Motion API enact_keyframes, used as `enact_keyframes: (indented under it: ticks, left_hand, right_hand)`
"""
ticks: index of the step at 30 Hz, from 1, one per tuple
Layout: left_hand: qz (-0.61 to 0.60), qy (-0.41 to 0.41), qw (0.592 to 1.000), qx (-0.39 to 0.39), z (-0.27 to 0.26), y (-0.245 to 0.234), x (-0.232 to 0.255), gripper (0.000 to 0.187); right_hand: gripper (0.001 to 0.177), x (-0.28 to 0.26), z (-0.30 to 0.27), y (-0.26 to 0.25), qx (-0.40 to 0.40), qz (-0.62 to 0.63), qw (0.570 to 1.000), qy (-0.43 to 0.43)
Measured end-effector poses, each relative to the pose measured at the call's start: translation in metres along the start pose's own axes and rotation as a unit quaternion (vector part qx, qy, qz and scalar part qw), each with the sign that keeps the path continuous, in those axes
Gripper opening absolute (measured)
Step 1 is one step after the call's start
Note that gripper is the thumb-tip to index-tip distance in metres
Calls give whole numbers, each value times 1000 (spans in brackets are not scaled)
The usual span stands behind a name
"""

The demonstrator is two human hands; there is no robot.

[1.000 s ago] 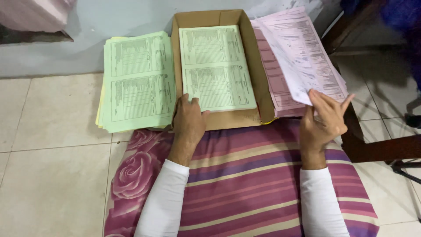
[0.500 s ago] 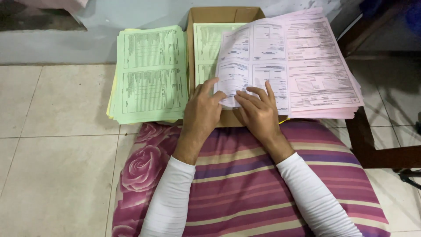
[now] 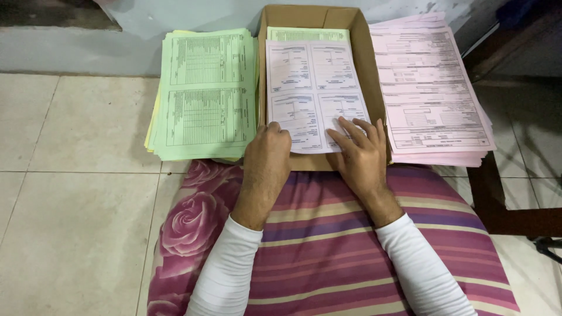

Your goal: Sorting and organizing printed paper forms into a cardboard box

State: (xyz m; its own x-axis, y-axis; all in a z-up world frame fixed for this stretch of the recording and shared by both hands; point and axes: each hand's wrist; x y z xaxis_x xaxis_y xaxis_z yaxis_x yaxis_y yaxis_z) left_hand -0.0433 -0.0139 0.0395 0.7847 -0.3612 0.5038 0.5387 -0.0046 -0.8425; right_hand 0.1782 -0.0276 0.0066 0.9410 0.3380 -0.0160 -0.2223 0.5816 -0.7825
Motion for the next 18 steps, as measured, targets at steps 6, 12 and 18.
enact_keyframes:
  ticks: [6, 12, 18]
  left_hand:
    - [17, -20, 1000, -6, 2, 6, -2, 24]
    - [-21, -27, 999, -25, 3, 3, 7, 62]
    - [-50, -31, 998, -24, 6, 11, 3, 60]
  right_hand:
    - [33, 8, -6, 14, -53, 10, 998, 43]
    - [55, 1, -3, 4, -71, 88, 989, 94]
    - [66, 3, -2, 4, -72, 119, 982, 126]
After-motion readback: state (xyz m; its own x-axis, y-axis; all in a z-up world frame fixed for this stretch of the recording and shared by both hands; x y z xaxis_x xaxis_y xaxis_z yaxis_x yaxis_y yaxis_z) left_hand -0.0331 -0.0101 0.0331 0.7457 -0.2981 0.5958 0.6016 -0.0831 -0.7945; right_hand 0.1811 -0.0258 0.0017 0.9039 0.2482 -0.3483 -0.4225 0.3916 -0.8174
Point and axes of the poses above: each hand's wrist, its own z-axis towards the middle knuckle, its own y-axis out of the palm, x = y × z, and after that the axes turned 10 degrees about -z, right-handed
